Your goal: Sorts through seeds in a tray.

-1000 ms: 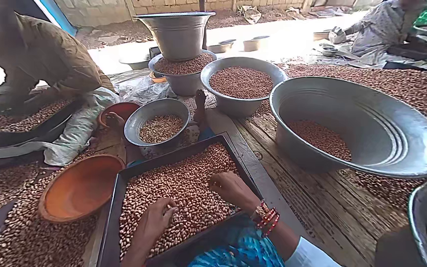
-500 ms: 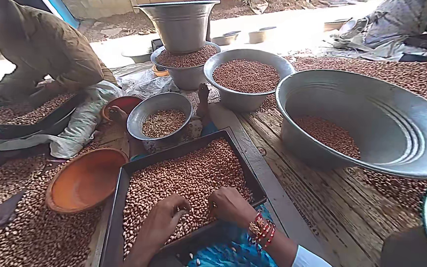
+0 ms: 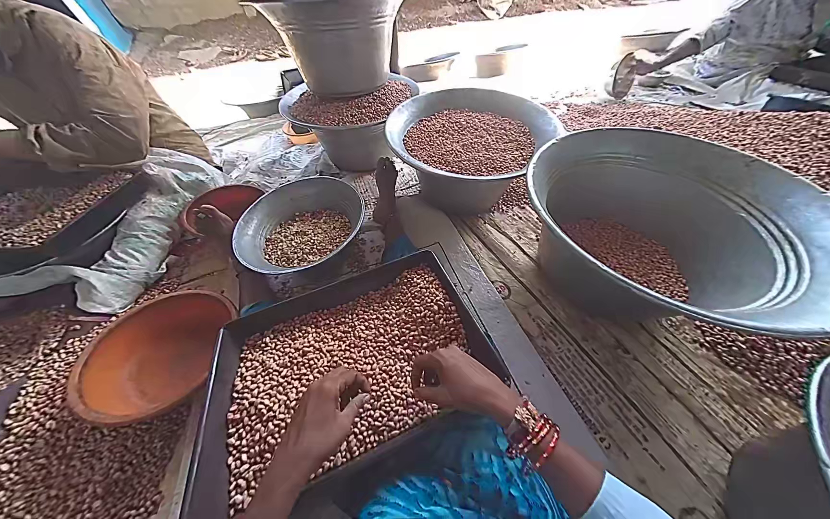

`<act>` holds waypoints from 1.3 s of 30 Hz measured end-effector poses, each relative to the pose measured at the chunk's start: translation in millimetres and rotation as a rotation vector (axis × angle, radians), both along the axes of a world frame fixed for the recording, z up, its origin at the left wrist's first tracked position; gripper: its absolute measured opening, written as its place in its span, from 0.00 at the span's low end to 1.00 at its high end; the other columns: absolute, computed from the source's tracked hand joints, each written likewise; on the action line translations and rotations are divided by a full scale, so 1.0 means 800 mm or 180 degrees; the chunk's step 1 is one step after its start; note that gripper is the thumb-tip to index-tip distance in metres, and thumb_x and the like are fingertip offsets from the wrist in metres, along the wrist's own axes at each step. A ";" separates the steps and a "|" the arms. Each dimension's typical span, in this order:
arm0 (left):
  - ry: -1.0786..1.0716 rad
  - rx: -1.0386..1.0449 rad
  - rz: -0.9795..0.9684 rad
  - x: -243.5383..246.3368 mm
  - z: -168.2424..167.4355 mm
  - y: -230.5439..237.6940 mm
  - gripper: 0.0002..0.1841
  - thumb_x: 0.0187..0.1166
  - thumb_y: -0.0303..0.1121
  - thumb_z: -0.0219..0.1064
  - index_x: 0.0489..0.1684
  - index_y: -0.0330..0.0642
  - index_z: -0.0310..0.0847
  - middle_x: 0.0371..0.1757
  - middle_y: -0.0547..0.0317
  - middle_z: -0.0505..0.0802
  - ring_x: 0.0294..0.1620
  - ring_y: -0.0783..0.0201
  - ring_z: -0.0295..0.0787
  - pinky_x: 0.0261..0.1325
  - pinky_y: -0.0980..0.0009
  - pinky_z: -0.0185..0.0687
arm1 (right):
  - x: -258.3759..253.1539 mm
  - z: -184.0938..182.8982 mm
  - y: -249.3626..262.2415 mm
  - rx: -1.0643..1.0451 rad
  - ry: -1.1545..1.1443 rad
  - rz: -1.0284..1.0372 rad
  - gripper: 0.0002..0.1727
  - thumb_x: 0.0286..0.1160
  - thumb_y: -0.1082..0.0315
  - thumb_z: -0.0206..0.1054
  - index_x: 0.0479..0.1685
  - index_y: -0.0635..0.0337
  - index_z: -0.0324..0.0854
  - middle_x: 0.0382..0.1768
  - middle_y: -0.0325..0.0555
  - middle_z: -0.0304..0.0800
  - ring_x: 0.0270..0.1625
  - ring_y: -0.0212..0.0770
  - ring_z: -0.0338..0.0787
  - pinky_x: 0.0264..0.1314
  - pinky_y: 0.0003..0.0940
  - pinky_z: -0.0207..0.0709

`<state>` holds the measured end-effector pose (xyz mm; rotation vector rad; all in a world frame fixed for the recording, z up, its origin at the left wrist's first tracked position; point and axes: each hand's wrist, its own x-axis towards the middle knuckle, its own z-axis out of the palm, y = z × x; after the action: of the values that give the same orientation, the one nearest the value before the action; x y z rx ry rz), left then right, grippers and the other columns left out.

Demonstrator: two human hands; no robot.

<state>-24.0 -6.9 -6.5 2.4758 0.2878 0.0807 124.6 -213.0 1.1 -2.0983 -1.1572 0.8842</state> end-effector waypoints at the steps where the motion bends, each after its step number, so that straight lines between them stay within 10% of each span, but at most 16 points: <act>1: 0.0002 0.0208 -0.0112 0.002 -0.001 -0.009 0.06 0.72 0.25 0.73 0.42 0.37 0.94 0.42 0.47 0.95 0.40 0.51 0.94 0.49 0.51 0.89 | -0.005 -0.001 0.004 -0.0123 -0.0185 0.0102 0.13 0.80 0.63 0.69 0.51 0.63 0.90 0.38 0.55 0.93 0.43 0.53 0.91 0.51 0.56 0.79; 8: 0.0602 0.0959 -0.0304 0.018 -0.012 -0.050 0.09 0.78 0.30 0.71 0.47 0.36 0.93 0.48 0.41 0.93 0.54 0.41 0.92 0.57 0.46 0.87 | -0.022 -0.002 0.018 -0.0667 -0.0632 0.0126 0.12 0.82 0.65 0.66 0.51 0.65 0.90 0.49 0.62 0.93 0.58 0.63 0.91 0.62 0.63 0.78; 20: 0.0297 0.0742 -0.0386 -0.006 -0.007 -0.020 0.08 0.71 0.28 0.76 0.44 0.42 0.96 0.42 0.44 0.93 0.42 0.45 0.93 0.48 0.47 0.89 | -0.014 -0.008 0.021 -0.0677 -0.0574 0.0260 0.13 0.78 0.65 0.68 0.53 0.64 0.88 0.46 0.61 0.92 0.55 0.62 0.91 0.56 0.65 0.79; 23: 0.0484 0.0747 -0.0443 -0.005 -0.012 -0.028 0.08 0.72 0.32 0.77 0.43 0.39 0.95 0.44 0.41 0.94 0.48 0.42 0.93 0.53 0.45 0.88 | -0.013 -0.003 0.016 0.0270 -0.0275 -0.0121 0.13 0.75 0.63 0.68 0.49 0.65 0.84 0.32 0.54 0.86 0.37 0.52 0.87 0.41 0.53 0.76; 28: 0.0025 -0.0315 0.0229 -0.011 0.003 0.008 0.09 0.73 0.30 0.69 0.45 0.37 0.89 0.39 0.54 0.95 0.36 0.61 0.94 0.44 0.60 0.90 | -0.015 0.003 0.015 0.1010 0.0485 -0.0753 0.14 0.73 0.70 0.56 0.54 0.65 0.79 0.34 0.44 0.79 0.36 0.37 0.78 0.41 0.38 0.70; 33: -0.0052 0.0333 0.0110 -0.019 0.000 0.010 0.07 0.72 0.26 0.73 0.43 0.37 0.92 0.30 0.49 0.91 0.27 0.53 0.84 0.36 0.52 0.82 | -0.030 0.003 0.030 0.0204 -0.0320 0.0009 0.13 0.81 0.66 0.62 0.52 0.63 0.87 0.36 0.57 0.90 0.42 0.56 0.90 0.48 0.57 0.79; 39: 0.0448 0.0717 -0.0008 -0.011 -0.017 -0.016 0.09 0.75 0.29 0.74 0.48 0.39 0.94 0.46 0.42 0.94 0.49 0.41 0.94 0.54 0.44 0.88 | -0.047 -0.004 0.050 -0.0303 -0.0827 0.0445 0.12 0.84 0.70 0.61 0.51 0.66 0.88 0.46 0.63 0.92 0.55 0.64 0.91 0.55 0.64 0.79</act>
<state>-33.2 -19.3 -20.2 2.7110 0.3520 -0.0663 86.6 -173.0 -2.5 -2.2831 -1.4350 0.7571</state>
